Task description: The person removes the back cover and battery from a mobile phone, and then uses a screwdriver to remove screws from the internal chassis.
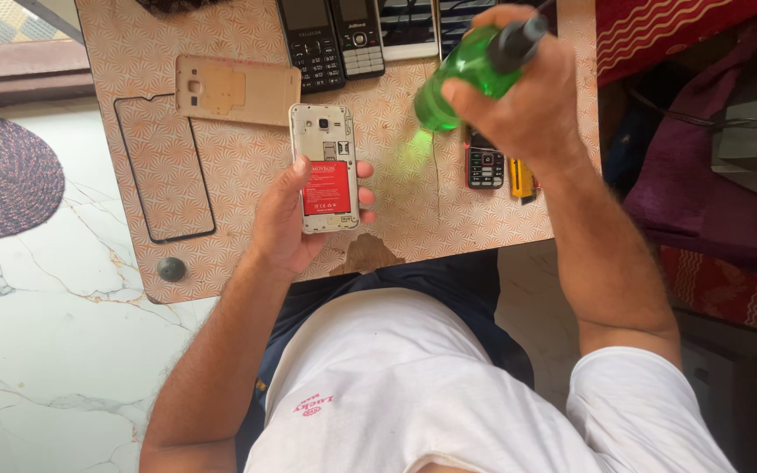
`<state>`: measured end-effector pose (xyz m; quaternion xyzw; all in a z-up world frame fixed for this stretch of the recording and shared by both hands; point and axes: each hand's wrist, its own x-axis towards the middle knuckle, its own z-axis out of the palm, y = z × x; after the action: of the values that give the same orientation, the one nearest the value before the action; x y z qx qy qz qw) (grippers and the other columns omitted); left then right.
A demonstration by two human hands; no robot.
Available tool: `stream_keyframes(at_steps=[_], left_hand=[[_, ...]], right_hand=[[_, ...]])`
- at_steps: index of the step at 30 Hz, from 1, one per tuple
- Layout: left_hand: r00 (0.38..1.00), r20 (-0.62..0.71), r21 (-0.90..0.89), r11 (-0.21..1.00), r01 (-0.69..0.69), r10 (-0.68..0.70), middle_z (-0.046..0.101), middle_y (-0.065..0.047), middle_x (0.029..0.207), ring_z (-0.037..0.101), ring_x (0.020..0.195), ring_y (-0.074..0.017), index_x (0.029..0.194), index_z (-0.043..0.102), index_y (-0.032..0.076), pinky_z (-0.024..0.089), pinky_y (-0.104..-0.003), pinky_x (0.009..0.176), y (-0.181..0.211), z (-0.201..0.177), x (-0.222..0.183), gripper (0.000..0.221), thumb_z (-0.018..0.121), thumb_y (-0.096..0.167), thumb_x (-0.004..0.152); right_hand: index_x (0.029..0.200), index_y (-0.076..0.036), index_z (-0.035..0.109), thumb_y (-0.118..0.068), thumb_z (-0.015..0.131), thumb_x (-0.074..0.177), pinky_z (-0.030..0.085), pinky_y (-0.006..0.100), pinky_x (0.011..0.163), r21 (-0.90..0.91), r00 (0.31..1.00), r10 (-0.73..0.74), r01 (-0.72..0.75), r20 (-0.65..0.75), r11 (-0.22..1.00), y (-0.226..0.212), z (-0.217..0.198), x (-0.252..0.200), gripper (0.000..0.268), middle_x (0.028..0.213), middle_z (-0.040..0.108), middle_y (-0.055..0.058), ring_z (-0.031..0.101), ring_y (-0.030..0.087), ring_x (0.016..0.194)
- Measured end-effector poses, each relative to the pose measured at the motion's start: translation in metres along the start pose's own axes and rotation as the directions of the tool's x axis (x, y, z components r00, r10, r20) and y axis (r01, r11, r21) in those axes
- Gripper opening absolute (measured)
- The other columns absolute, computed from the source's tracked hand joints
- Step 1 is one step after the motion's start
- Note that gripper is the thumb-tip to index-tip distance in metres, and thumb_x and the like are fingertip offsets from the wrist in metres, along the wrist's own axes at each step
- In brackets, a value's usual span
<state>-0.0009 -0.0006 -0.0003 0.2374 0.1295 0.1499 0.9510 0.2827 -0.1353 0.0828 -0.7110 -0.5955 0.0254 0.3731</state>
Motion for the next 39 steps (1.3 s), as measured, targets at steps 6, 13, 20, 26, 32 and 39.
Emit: stream_keyframes(at_steps=[6, 13, 20, 26, 32, 39], left_hand=[[1.0, -0.003, 0.009, 1.0, 0.004, -0.004, 0.064, -0.022, 0.128, 0.071, 0.104, -0.0279, 0.145, 0.043, -0.001, 0.062, -0.051, 0.089, 0.001, 0.002, 0.001, 0.068, 0.058, 0.049, 0.103], [1.0, -0.021, 0.022, 1.0, 0.005, -0.004, 0.065, -0.022, 0.129, 0.072, 0.103, -0.0274, 0.145, 0.045, -0.002, 0.062, -0.049, 0.089, 0.002, 0.002, 0.002, 0.071, 0.062, 0.05, 0.1], [0.963, -0.244, 0.158, 0.985, -0.073, 0.111, 0.068, -0.021, 0.126, 0.073, 0.097, -0.026, 0.137, 0.052, -0.004, 0.063, -0.043, 0.087, 0.0, 0.004, 0.029, 0.054, 0.058, 0.036, 0.102], [0.915, -0.294, 0.26, 0.944, -0.203, 0.277, 0.069, -0.018, 0.119, 0.072, 0.104, -0.0239, 0.132, 0.053, -0.002, 0.064, -0.04, 0.087, 0.019, 0.003, 0.075, 0.044, 0.051, 0.032, 0.105], [0.905, -0.302, 0.329, 0.924, -0.196, 0.3, 0.068, -0.016, 0.116, 0.072, 0.103, -0.0228, 0.131, 0.052, -0.001, 0.065, -0.04, 0.087, 0.025, 0.002, 0.101, 0.042, 0.05, 0.032, 0.104], [0.926, -0.294, 0.302, 0.942, -0.145, 0.236, 0.071, -0.018, 0.112, 0.073, 0.097, -0.0277, 0.125, 0.05, -0.002, 0.065, -0.044, 0.081, 0.027, 0.021, 0.1, 0.04, 0.046, 0.032, 0.105]], right_hand=[[0.136, -0.003, 0.051, -0.024, 0.094, 0.086, 0.063, 0.037, 0.094, -0.042, 0.99, -0.141, 0.141, 0.011, 0.989, -0.003, -0.008, 0.006, 0.068, 0.117, 0.066, 0.016, 0.071, 0.027, 0.107], [0.145, -0.008, 0.043, -0.015, 0.098, 0.091, 0.064, 0.034, 0.096, -0.028, 0.999, -0.004, 0.005, 0.043, 1.0, -0.003, -0.005, -0.004, 0.078, 0.117, 0.068, 0.012, 0.075, 0.024, 0.109], [0.142, -0.009, 0.045, -0.015, 0.098, 0.089, 0.064, 0.036, 0.097, 0.0, 1.0, 0.024, -0.024, -0.014, 1.0, 0.005, 0.001, -0.002, 0.075, 0.118, 0.066, 0.011, 0.074, 0.024, 0.111], [0.141, -0.01, 0.047, -0.022, 0.096, 0.088, 0.063, 0.036, 0.097, 0.021, 0.989, 0.143, -0.142, -0.03, 0.99, 0.002, 0.017, 0.017, 0.073, 0.123, 0.067, 0.013, 0.074, 0.026, 0.115], [0.14, -0.007, 0.046, -0.023, 0.095, 0.087, 0.064, 0.037, 0.098, -0.029, 0.99, 0.104, -0.107, -0.095, 0.994, 0.005, 0.023, 0.032, 0.074, 0.12, 0.07, 0.013, 0.075, 0.027, 0.112], [0.146, -0.007, 0.038, -0.029, 0.097, 0.075, 0.063, 0.035, 0.09, 0.001, 0.948, 0.315, -0.315, -0.048, 0.949, 0.001, 0.021, 0.04, 0.095, 0.116, 0.07, 0.01, 0.074, 0.025, 0.099]])
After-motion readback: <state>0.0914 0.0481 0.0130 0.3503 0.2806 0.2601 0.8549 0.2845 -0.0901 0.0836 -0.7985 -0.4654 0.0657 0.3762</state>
